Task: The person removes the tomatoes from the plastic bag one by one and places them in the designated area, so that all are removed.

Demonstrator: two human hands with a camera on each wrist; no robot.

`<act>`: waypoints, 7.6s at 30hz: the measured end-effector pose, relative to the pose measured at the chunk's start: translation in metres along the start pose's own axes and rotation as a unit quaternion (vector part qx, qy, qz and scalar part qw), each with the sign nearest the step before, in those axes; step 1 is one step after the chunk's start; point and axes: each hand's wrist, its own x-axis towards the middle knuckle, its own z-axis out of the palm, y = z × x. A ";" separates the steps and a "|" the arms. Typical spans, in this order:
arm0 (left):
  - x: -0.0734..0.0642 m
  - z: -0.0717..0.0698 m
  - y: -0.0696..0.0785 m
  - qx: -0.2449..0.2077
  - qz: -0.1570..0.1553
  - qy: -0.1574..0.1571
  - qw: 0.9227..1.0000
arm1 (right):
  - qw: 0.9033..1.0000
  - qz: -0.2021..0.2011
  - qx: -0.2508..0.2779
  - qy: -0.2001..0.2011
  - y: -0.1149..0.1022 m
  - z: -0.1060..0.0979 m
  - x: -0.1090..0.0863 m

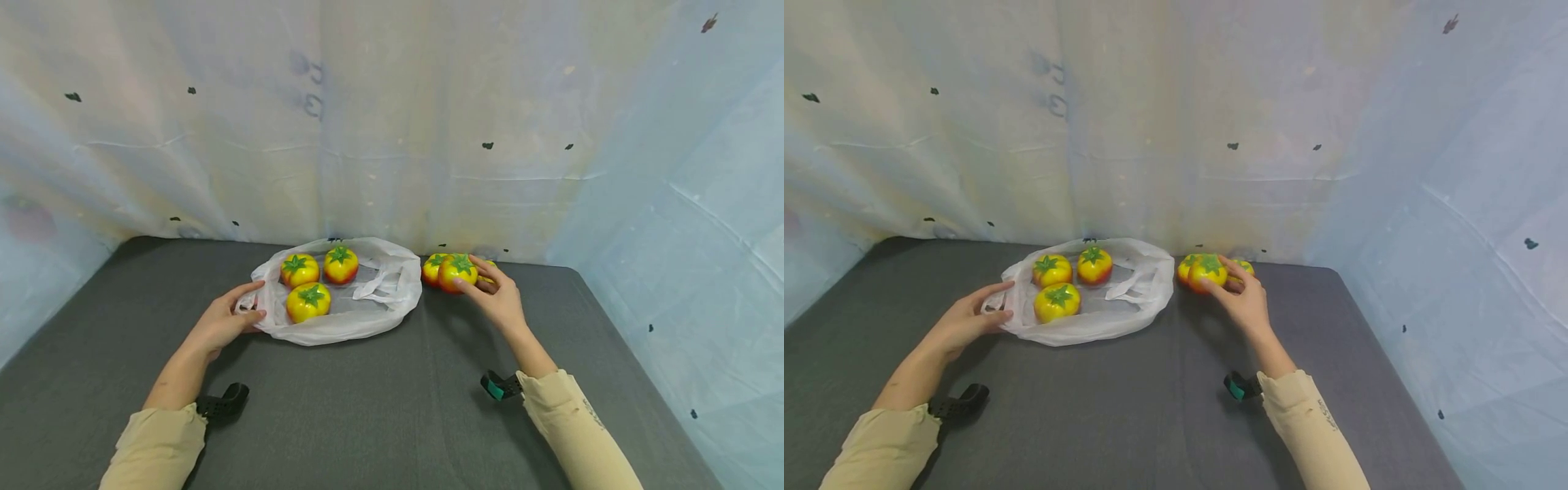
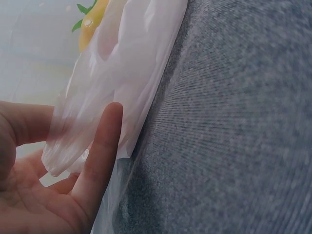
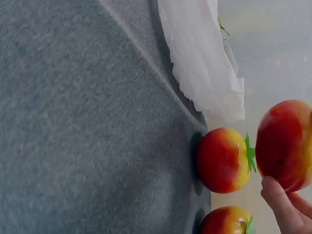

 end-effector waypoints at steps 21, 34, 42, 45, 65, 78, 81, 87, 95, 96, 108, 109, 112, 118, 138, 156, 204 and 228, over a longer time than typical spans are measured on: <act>0.002 0.005 -0.002 0.001 -0.005 0.007 1.000 | 0.999 0.013 -0.034 0.032 0.026 -0.027 -0.010; 0.003 0.002 -0.001 0.006 0.000 0.002 1.000 | 0.996 0.024 -0.070 0.042 0.039 -0.046 -0.014; 0.003 0.003 -0.001 0.011 0.001 0.001 1.000 | 0.995 0.028 -0.080 0.048 0.042 -0.051 -0.015; 0.003 0.003 -0.002 0.010 0.000 0.000 1.000 | 0.995 0.039 -0.082 0.048 0.044 -0.053 -0.015; 0.003 0.005 0.001 0.006 -0.010 0.005 1.000 | 0.986 0.081 -0.128 0.071 0.070 -0.069 -0.003; 0.001 0.006 -0.001 0.009 0.003 0.016 1.000 | 0.977 0.117 -0.155 0.084 0.085 -0.071 0.007; 0.000 0.005 -0.001 0.008 0.007 0.019 1.000 | 0.976 0.121 -0.155 0.091 0.085 -0.068 0.010; -0.001 0.005 0.001 0.003 0.003 0.016 1.000 | 0.973 0.136 -0.157 0.100 0.085 -0.065 0.018; -0.001 0.006 -0.001 0.006 0.012 0.013 1.000 | 0.969 0.157 -0.151 0.118 0.087 -0.061 0.026; 0.000 0.007 -0.001 0.006 0.015 0.014 1.000 | 0.968 0.159 -0.151 0.120 0.087 -0.060 0.027; 0.001 0.011 -0.001 0.019 0.016 0.019 1.000 | 0.965 0.167 -0.164 0.120 0.088 -0.061 0.030; 0.001 0.011 -0.001 0.018 0.017 0.018 1.000 | 0.965 0.167 -0.165 0.120 0.087 -0.062 0.030; 0.001 0.010 -0.001 0.016 0.018 0.016 1.000 | 0.966 0.167 -0.155 0.119 0.087 -0.062 0.028; 0.001 0.009 0.000 0.017 0.020 0.014 1.000 | 0.968 0.170 -0.143 0.114 0.085 -0.064 0.025; 0.000 0.007 -0.002 0.015 0.019 0.014 1.000 | 0.963 0.094 -0.071 0.241 0.059 -0.048 0.017; -0.002 0.007 -0.004 0.012 0.019 0.016 1.000 | 0.979 0.040 0.100 0.171 0.007 0.001 0.022; -0.001 0.007 -0.001 0.010 0.003 0.019 1.000 | 0.987 -0.008 0.136 0.082 -0.026 0.086 0.043; -0.002 0.006 -0.004 0.000 0.010 0.018 1.000 | 0.992 -0.008 0.128 -0.001 -0.043 0.116 0.047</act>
